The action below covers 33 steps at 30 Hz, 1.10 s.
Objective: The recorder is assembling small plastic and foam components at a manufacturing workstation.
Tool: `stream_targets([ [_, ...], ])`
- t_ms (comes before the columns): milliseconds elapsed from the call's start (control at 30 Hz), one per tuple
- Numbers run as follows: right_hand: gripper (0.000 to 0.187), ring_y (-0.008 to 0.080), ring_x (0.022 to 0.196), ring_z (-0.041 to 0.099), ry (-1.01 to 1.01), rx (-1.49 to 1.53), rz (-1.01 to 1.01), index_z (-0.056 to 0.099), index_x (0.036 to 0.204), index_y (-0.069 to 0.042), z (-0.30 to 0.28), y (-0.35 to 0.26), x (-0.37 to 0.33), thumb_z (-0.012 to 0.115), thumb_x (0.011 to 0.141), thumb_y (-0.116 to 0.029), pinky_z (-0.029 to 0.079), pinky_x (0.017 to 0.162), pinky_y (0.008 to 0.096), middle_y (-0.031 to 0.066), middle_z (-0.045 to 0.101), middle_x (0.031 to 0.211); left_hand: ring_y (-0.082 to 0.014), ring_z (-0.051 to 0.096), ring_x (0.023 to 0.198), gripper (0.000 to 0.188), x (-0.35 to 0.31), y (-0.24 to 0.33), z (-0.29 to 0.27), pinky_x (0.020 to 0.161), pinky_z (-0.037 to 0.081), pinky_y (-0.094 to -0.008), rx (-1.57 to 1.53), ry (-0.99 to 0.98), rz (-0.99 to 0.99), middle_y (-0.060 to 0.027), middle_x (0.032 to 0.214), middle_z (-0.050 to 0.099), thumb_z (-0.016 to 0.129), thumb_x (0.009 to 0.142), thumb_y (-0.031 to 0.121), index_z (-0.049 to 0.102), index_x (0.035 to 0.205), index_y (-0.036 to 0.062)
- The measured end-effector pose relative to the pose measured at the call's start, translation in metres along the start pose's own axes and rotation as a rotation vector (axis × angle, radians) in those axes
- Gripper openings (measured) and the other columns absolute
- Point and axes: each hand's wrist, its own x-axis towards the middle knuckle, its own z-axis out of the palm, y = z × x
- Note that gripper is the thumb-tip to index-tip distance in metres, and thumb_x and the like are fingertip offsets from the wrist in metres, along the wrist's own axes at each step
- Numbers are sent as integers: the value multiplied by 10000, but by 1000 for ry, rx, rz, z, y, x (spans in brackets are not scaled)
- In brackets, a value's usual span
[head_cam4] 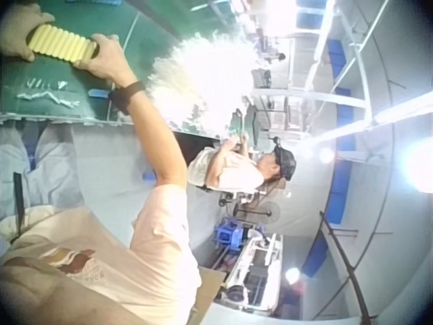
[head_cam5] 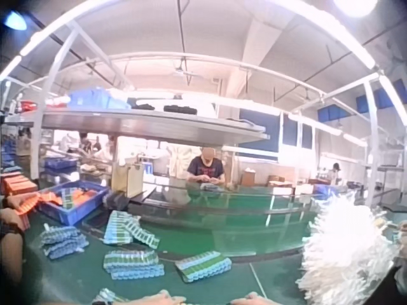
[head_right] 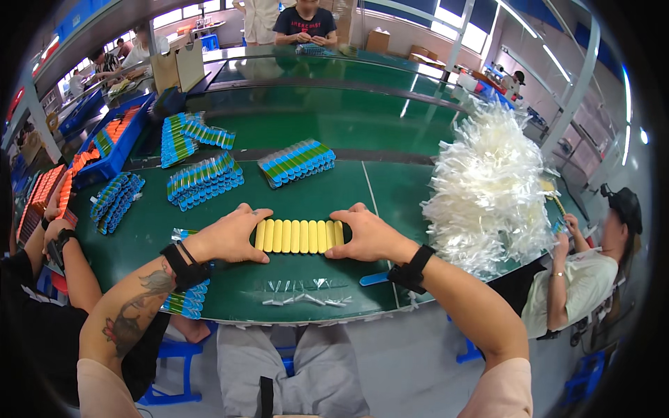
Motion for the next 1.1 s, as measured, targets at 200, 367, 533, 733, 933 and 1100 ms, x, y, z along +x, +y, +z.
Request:
stream_targets([
  [200,727,384,1074,627,-61,-36,-382,601,1288,-40,8,-60,-34,839,721,-426,514,947,434,204,612,1150,-401,526,1241,740,-56,48,11,1069,433,-414,-287,246,115,-265,1299,498,757,845,314,451,1440,1],
  [367,738,360,1029,654,-127,-249,-596,569,1290,-96,66,-91,-29,854,696,-428,544,842,455,180,657,1067,-379,538,1166,473,-85,81,47,1018,435,-427,-438,612,224,-221,1254,538,675,879,191,558,1287,-19],
  [533,576,384,852,690,-332,-254,-527,614,1187,-88,55,-111,-9,822,735,-376,554,764,475,158,696,872,-398,523,1161,436,-78,53,87,1025,407,-472,-524,831,176,-216,1228,562,654,891,248,593,1237,-12],
  [733,128,409,717,678,-247,-311,-466,653,858,-2,56,-114,-1,652,789,-110,540,682,498,206,677,722,-321,578,1096,377,-76,40,98,960,459,-401,-806,926,28,-199,1159,576,606,941,197,577,1233,-39],
  [933,85,395,740,679,-55,-109,-490,647,857,2,63,-110,-21,616,791,-42,531,688,485,203,689,764,-311,594,1064,348,-78,36,104,932,473,-394,-820,953,21,-173,1144,591,605,954,197,590,1222,-24],
  [1100,119,381,758,678,2,-143,-409,681,912,-21,64,-112,-28,653,897,-136,537,700,459,186,688,783,-361,603,1071,299,-79,33,106,942,477,-415,-795,971,33,-203,1126,615,599,952,186,623,1152,-36],
])
